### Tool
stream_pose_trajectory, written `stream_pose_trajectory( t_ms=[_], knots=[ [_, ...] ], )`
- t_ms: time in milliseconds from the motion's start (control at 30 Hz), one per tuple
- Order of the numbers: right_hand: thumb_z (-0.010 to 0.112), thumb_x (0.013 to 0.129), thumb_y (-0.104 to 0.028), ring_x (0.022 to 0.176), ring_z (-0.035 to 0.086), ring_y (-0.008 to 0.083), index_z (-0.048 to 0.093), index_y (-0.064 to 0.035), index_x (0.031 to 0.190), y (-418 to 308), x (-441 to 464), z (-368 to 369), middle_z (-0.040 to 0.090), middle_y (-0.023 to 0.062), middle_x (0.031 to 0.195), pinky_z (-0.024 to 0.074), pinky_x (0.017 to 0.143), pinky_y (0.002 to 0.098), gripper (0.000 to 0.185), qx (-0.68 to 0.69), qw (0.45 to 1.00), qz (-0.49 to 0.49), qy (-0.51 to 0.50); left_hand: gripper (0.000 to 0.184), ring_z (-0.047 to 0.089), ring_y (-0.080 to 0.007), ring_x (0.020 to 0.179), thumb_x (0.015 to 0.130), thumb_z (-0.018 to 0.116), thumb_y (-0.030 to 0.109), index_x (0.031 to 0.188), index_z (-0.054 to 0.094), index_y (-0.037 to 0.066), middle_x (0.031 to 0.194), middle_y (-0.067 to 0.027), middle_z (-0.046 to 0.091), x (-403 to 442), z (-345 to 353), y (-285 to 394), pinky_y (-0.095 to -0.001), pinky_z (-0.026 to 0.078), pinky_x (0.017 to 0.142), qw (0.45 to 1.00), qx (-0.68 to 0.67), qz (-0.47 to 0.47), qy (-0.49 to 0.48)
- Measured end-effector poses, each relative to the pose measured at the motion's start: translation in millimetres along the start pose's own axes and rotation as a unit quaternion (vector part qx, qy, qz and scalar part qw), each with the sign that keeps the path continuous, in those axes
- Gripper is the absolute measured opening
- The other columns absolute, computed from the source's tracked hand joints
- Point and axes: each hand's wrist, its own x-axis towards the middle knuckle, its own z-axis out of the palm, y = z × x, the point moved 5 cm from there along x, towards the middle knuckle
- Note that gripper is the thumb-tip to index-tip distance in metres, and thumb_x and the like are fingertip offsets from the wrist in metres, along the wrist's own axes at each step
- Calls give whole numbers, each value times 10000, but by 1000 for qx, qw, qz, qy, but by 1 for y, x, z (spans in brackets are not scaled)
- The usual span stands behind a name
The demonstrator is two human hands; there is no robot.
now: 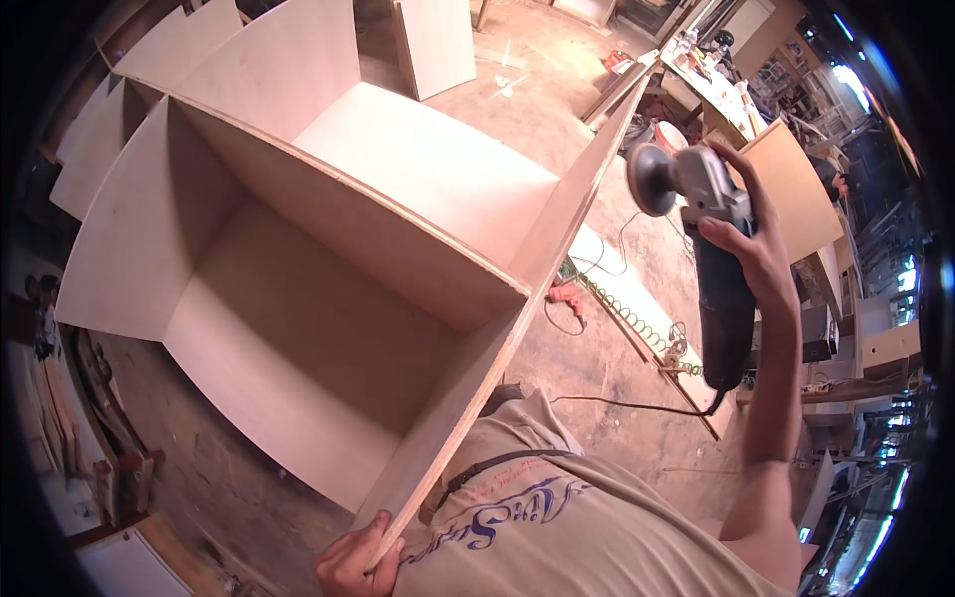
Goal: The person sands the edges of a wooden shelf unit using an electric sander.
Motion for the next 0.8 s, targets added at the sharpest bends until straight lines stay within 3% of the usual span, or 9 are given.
stream_pose_trajectory(
  t_ms=[67,133,233,367,467,533,667,800],
  knots=[
    [800,744,-281,1060,666,254,518,-145,1486,18,-22,-7,631,156,1277,549,921,358,806,46,994,12,95,329,737,-348,828,911,743,138,1228,736,48,980,-201,755,1,-1,-1,-412,579,723,1000,7,15,15],
    [773,781,-294,984,688,247,501,-128,1494,40,-47,-5,649,156,1213,583,839,358,781,108,975,67,183,365,745,-345,819,807,782,81,1156,745,-16,975,-206,761,-1,1,-10,-404,587,751,999,18,-20,43],
    [716,848,-298,884,698,240,510,-113,1462,122,-78,-6,658,163,1110,609,746,363,674,266,930,130,217,398,746,-340,881,750,808,42,1134,742,-40,1005,-202,764,-6,0,-11,-398,584,818,995,60,-27,73],
    [675,919,-365,865,689,267,534,-40,1364,259,-95,0,647,172,1052,622,758,378,569,524,816,168,178,422,709,-362,1006,811,776,58,1222,694,5,1071,-177,742,6,17,24,-448,544,911,959,240,44,146],
    [665,942,-418,916,684,292,533,21,1310,338,-109,5,633,188,1093,625,798,381,588,660,716,191,125,516,637,-381,1165,829,764,71,1325,633,14,1231,-200,684,31,54,44,-484,473,1018,939,242,33,244],
    [659,951,-443,956,677,308,527,58,1297,379,-125,7,617,198,1132,623,830,382,623,729,643,216,93,630,583,-372,1254,851,758,93,1439,542,27,1339,-187,630,60,84,71,-475,403,1101,926,281,27,251],
    [640,963,-426,1004,667,339,427,74,1399,432,-162,-2,586,242,1209,626,874,406,696,817,516,258,26,731,539,-319,1304,817,819,289,1440,520,52,1378,-131,597,89,125,80,-525,325,1145,854,403,23,329],
    [646,952,-426,1021,680,366,390,70,1424,473,-186,-21,575,302,1277,637,855,415,731,799,530,277,66,684,540,-312,1272,816,819,354,1381,554,73,1319,-112,615,96,130,62,-518,299,1131,814,438,18,382]
  ],
)
